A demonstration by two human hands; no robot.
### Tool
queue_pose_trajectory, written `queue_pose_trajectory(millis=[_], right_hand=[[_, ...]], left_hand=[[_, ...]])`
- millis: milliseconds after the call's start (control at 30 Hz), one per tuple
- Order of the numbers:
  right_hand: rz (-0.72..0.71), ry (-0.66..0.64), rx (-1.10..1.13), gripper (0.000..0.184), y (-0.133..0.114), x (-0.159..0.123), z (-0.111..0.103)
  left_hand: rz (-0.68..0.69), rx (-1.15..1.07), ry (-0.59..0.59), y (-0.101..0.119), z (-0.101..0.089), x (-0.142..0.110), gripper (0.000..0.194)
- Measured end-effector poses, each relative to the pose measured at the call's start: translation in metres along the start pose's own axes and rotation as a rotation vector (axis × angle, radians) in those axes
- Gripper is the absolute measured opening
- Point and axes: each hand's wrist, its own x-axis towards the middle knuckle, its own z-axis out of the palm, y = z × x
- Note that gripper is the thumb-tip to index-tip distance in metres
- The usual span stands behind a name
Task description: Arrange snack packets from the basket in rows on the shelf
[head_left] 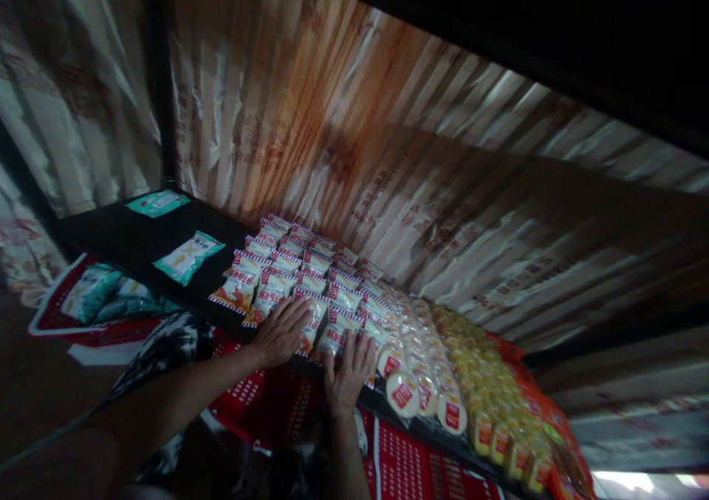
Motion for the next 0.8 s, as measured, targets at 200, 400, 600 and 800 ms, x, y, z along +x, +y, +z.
queue_pose_trajectory(millis=[200, 400, 600, 800], right_hand=[[-0.062, -0.047, 0.091, 0.058, -0.033, 0.007, -0.005], [-0.1, -0.112, 0.2, 0.054, -0.064, 0.031, 0.015], [-0.099, -0.097, 0.212, 0.052, -0.076, 0.039, 0.037], [-0.08, -0.139, 0.165, 0.045, -0.081, 0.034, 0.045]], left_hand=[[-0.1, 0.048, -0.024, -0.018, -0.011, -0.015, 0.048], [-0.215, 0.08, 0.003, -0.042, -0.017, -0.019, 0.048], [-0.207, 0.051, -0.036, -0.051, -0.012, -0.021, 0.046], [-0.196, -0.006, -0.039, -0.055, -0.007, -0.022, 0.047]])
